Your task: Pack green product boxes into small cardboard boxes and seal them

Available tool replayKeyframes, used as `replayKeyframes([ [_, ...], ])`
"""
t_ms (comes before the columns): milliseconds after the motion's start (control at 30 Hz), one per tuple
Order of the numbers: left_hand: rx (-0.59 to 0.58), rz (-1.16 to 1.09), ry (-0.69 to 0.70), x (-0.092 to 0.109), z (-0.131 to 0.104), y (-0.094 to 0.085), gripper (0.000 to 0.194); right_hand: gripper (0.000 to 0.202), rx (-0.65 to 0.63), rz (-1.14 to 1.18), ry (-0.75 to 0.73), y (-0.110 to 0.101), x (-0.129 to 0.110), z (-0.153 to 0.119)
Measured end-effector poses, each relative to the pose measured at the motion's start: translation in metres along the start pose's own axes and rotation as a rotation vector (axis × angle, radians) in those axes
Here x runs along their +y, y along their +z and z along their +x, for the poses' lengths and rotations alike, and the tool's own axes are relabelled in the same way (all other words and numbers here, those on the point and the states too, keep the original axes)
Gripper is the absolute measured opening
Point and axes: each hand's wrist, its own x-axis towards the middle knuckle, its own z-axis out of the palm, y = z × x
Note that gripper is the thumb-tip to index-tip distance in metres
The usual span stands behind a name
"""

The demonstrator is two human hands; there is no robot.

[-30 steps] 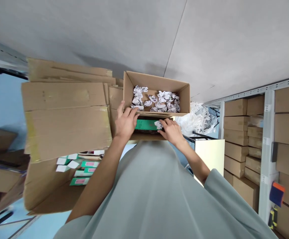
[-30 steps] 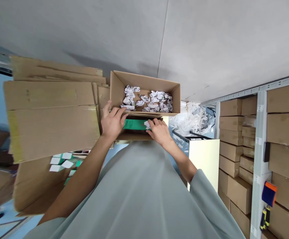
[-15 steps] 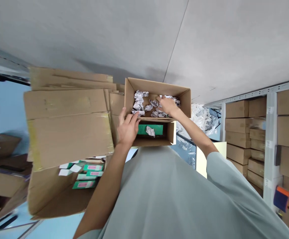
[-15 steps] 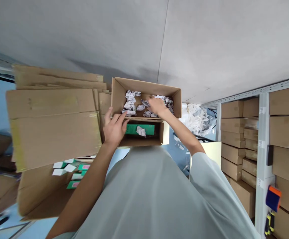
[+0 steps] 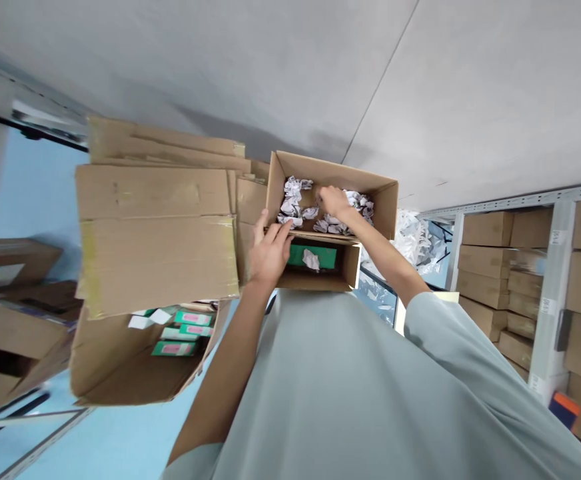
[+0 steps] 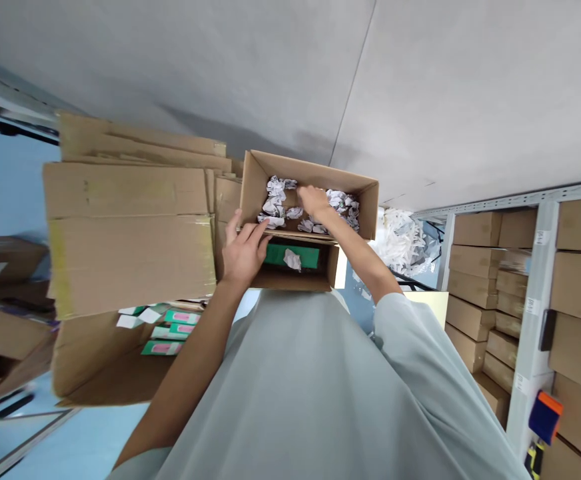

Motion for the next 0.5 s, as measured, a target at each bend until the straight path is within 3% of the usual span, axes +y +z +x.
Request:
replayKeyframes([
  [100, -0.01, -0.019, 0.014, -0.004, 0.0, 0.002, 0.05, 0.034, 0.163, 0.152, 0.061, -0.014, 0.005, -0.05],
  [267, -0.02, -0.037, 0.031, -0.004, 0.0, 0.001, 0.052, 0.03, 0.465, 0.536, 0.131, -0.023, -0.014, -0.181],
  [367, -0.038, -0.049, 0.06, -0.001, 0.0, -0.006, 0.06, 0.026, 0.451, 0.72, 0.119, -0.002, -0.035, -0.236],
  [500, -0.037, -0.078, 0.099, 0.0, -0.014, -0.018, 0.079, 0.018, 0.316, 0.759, 0.178, 0.032, -0.051, -0.257],
])
